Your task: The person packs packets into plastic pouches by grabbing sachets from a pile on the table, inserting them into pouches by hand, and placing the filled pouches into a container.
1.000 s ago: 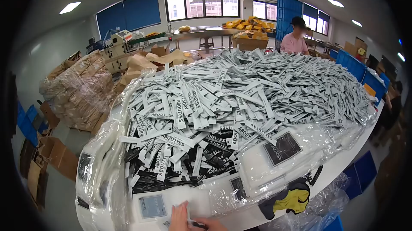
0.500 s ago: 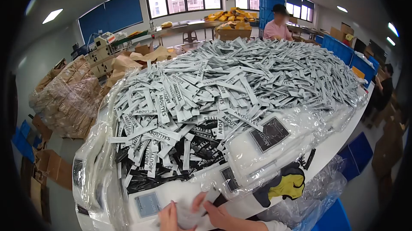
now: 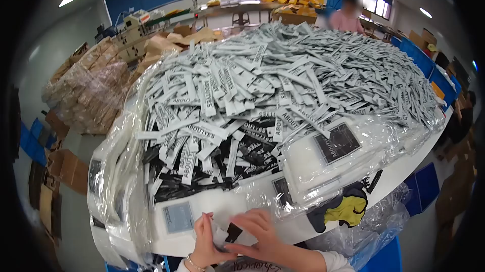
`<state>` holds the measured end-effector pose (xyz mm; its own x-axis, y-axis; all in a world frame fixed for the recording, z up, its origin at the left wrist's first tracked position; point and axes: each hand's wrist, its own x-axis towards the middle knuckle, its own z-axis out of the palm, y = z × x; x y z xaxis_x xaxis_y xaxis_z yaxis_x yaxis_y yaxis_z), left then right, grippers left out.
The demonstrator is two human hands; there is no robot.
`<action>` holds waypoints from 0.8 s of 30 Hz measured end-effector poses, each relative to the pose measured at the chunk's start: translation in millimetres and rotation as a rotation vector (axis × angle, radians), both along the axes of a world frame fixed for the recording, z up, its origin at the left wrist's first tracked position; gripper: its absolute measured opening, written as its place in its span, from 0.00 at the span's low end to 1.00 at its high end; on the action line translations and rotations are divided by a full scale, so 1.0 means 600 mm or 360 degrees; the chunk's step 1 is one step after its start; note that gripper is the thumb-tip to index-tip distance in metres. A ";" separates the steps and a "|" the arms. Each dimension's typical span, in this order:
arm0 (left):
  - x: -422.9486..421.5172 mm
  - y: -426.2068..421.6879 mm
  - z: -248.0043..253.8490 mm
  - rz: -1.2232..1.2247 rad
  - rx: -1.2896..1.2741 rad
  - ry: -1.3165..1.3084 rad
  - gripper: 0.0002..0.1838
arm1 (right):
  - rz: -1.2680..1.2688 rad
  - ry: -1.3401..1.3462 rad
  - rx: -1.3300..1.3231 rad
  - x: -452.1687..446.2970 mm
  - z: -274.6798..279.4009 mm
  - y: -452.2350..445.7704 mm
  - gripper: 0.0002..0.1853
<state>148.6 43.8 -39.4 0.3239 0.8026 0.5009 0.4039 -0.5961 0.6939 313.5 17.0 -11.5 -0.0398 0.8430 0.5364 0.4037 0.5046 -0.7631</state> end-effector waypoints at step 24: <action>-0.028 0.002 -0.003 -0.0235 -0.1263 -0.0620 0.23 | 0.0131 0.0182 -0.0746 0.011 -0.013 0.023 0.12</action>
